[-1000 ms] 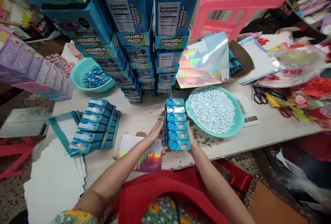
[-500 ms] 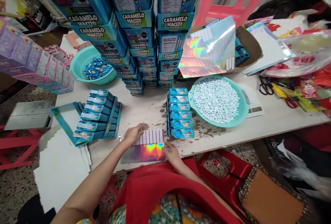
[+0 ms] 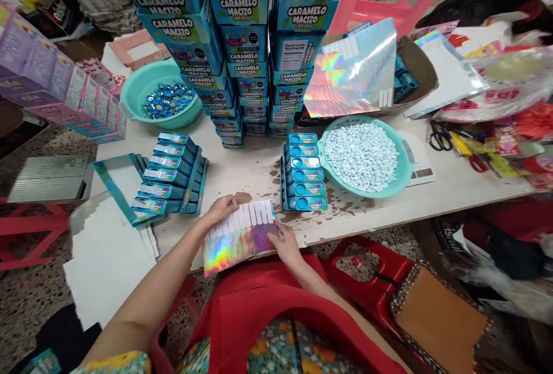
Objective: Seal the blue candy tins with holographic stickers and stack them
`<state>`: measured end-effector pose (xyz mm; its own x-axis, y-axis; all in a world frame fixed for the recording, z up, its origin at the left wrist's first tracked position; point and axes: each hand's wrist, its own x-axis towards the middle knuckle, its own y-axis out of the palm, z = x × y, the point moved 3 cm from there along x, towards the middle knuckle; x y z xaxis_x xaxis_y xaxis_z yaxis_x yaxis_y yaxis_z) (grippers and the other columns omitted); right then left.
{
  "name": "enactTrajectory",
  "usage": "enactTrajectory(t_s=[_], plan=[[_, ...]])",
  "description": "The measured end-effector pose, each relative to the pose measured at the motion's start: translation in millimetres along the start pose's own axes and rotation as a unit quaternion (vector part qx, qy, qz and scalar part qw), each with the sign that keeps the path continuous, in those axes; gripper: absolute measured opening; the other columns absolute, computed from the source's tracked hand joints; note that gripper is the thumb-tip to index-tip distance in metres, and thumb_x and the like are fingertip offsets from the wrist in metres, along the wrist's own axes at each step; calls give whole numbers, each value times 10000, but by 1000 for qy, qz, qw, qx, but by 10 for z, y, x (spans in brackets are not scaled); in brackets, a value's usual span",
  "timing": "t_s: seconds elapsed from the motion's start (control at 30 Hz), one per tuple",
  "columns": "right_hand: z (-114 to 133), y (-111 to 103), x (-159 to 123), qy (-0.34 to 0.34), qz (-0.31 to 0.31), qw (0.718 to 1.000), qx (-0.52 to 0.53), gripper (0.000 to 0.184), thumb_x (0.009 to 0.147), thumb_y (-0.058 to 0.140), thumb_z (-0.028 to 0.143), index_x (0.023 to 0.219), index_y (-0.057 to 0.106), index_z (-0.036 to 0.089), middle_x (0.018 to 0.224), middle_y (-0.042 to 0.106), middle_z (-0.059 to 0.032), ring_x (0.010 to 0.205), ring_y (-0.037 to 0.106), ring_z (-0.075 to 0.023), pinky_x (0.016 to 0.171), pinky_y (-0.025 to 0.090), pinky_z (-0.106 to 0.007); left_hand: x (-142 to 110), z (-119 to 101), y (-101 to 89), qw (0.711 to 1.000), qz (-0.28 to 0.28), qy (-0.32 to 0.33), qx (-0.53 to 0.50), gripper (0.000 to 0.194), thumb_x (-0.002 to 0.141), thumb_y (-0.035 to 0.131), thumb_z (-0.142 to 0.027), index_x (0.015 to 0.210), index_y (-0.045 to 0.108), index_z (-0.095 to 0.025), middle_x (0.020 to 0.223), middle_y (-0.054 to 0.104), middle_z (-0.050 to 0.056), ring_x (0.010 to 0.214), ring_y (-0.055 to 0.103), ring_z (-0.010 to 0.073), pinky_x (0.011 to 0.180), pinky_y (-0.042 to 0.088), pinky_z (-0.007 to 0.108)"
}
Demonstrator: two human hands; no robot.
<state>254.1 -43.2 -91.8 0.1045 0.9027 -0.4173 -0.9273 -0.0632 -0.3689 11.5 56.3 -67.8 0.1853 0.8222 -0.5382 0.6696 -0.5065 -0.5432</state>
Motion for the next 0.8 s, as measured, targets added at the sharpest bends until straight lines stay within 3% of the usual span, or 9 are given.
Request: enactTrajectory(t_s=[0.13, 0.27, 0.37, 0.43, 0.47, 0.57, 0.67, 0.73, 0.8], plan=[[59, -75, -22, 64, 61, 988, 129, 425, 618, 695, 416, 946, 645, 151, 904, 667, -101, 793, 605, -237, 762, 479, -375, -10, -20, 32, 997, 30, 19, -69, 213, 713, 552, -374, 706, 512, -165, 640, 536, -8, 620, 501, 138, 565, 347, 224], [94, -178, -24, 136, 169, 936, 278, 489, 526, 775, 399, 925, 640, 151, 817, 696, -57, 705, 622, -205, 685, 483, -324, -49, -124, 54, 995, 50, 33, -79, 241, 755, 535, -400, 753, 531, -159, 673, 572, 18, 640, 536, 158, 595, 387, 247], [90, -287, -79, 157, 167, 921, 315, 492, 519, 783, 401, 921, 645, 153, 789, 699, -42, 654, 621, -185, 652, 478, -304, -164, -283, 59, 995, -69, 35, 60, 194, 792, 519, -346, 838, 573, -166, 838, 630, 72, 820, 573, 222, 726, 419, 321], [83, -345, -155, 155, 159, 918, 328, 468, 521, 782, 403, 894, 645, 156, 780, 699, -38, 645, 621, -180, 654, 479, -299, -314, -474, 160, 976, -132, 97, 145, 201, 838, 482, -322, 924, 590, -177, 990, 632, 93, 976, 547, 248, 847, 394, 376], [82, -369, -205, 151, 159, 917, 334, 461, 524, 781, 404, 888, 644, 158, 785, 700, -37, 656, 625, -180, 665, 481, -298, -403, -581, 261, 967, -130, 143, 165, 228, 861, 460, -330, 978, 591, -184, 1066, 621, 97, 1045, 524, 248, 901, 371, 392], [98, -436, -382, 130, 173, 914, 343, 485, 563, 752, 434, 950, 626, 169, 835, 700, -39, 703, 637, -190, 697, 489, -306, -682, -854, 670, 954, -39, 246, 168, 438, 846, 495, -461, 1193, 527, -196, 1307, 507, 112, 1213, 428, 252, 1012, 300, 408], [119, -521, -569, 114, 186, 922, 319, 508, 622, 698, 487, 1021, 591, 191, 908, 695, -48, 754, 648, -209, 711, 502, -331, -889, -986, 1005, 963, 23, 226, 147, 790, 713, 602, -592, 1354, 381, -187, 1433, 354, 138, 1293, 334, 299, 1059, 236, 444], [124, -583, -674, 108, 192, 924, 313, 507, 641, 683, 499, 1031, 577, 194, 930, 692, -55, 782, 653, -222, 727, 509, -349, -977, -1018, 1130, 973, 60, 192, 110, 762, 724, 589, -587, 1351, 394, -201, 1392, 423, 121, 1244, 403, 287, 1041, 273, 414], [115, -637, -751, 101, 193, 921, 322, 502, 645, 686, 492, 1025, 570, 185, 914, 693, -59, 783, 654, -225, 740, 509, -355, -1039, -1040, 1181, 978, 101, 172, 56, 585, 790, 523, -543, 1276, 489, -219, 1270, 553, 78, 1117, 517, 241, 958, 363, 335]])
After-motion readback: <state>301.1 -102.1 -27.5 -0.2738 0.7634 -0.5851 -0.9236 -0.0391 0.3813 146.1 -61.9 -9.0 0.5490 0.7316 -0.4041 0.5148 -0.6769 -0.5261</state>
